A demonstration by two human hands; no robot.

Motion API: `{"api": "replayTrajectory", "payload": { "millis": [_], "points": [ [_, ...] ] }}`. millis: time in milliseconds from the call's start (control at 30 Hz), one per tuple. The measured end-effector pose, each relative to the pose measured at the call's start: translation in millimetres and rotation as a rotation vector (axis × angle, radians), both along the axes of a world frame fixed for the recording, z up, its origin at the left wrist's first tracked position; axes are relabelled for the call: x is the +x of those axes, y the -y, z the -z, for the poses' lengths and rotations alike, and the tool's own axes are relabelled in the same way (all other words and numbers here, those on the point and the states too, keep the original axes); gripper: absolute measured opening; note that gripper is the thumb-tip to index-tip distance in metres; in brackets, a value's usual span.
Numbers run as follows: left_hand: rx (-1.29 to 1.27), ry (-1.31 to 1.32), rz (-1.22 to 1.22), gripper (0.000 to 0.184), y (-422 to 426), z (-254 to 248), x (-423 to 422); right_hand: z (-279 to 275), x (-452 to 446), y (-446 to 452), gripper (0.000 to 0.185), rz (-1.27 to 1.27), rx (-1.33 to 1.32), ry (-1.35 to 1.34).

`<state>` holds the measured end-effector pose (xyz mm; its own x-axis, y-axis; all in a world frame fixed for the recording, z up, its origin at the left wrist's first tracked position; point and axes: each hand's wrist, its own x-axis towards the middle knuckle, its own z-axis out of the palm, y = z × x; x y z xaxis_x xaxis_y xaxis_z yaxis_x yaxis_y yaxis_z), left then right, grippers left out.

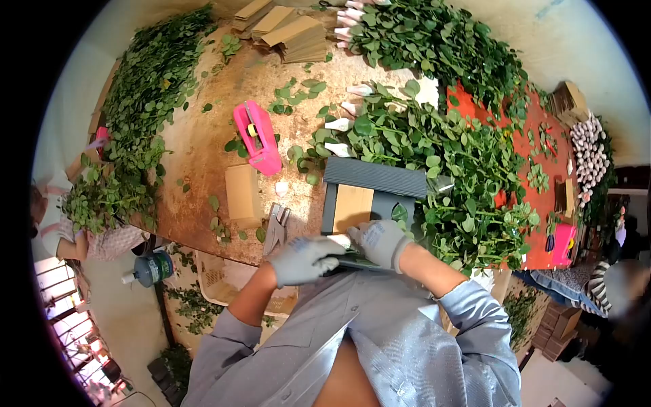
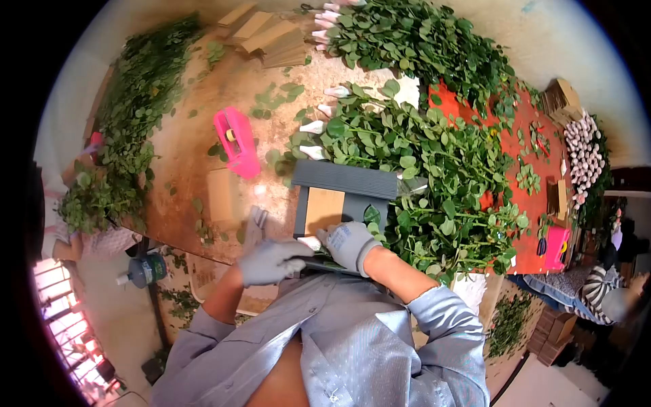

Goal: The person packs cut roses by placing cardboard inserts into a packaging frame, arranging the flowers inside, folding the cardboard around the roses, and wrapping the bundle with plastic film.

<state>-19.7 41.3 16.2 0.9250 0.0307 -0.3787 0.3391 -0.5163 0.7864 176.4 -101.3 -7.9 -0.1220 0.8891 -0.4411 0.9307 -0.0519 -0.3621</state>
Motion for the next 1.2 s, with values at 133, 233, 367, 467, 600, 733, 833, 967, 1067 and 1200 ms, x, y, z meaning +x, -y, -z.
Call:
{"api": "replayTrajectory", "payload": {
  "millis": [133,233,367,467,600,733,833,967,1067,1200],
  "points": [
    [0.15,0.011,-0.099,0.022,-15.8,-2.9,10.0,2.2,0.4,-1.3,0.025,-0.015,-0.035,-0.066],
    [0.325,-0.017,0.044,0.025,-23.3,0.1,25.8,-0.8,3.4,-0.2,0.026,0.043,-0.022,-0.136],
    [0.374,-0.137,0.238,0.023,-24.4,2.9,42.1,1.9,3.2,0.6,0.026,0.032,-0.057,-0.121],
    [0.423,-0.11,0.315,0.022,-26.1,11.3,40.3,7.6,3.0,4.0,0.025,0.079,-0.02,-0.17],
    [0.389,-0.114,0.398,0.021,-31.5,6.9,45.2,-1.3,4.6,-0.8,0.023,0.075,-0.07,-0.201],
    [0.36,-0.159,0.395,0.022,-39.1,7.0,46.7,-1.2,7.2,-0.7,0.026,0.06,-0.099,-0.241],
    [0.383,-0.051,0.379,0.023,-58.9,9.8,34.9,-0.7,8.5,-3.5,0.033,0.028,-0.116,-0.248],
    [0.531,-0.473,0.33,0.023,-96.0,-6.2,8.2,7.3,6.0,-0.4,0.03,-0.029,-0.119,-0.189],
    [0.674,-0.404,0.183,0.026,-82.5,-13.2,-10.9,4.0,4.0,-3.6,0.027,-0.087,-0.094,-0.15],
    [0.609,0.216,0.111,0.034,-18.0,-12.5,-23.6,5.1,1.0,-3.1,0.023,-0.123,-0.04,-0.067]
  ]
}}
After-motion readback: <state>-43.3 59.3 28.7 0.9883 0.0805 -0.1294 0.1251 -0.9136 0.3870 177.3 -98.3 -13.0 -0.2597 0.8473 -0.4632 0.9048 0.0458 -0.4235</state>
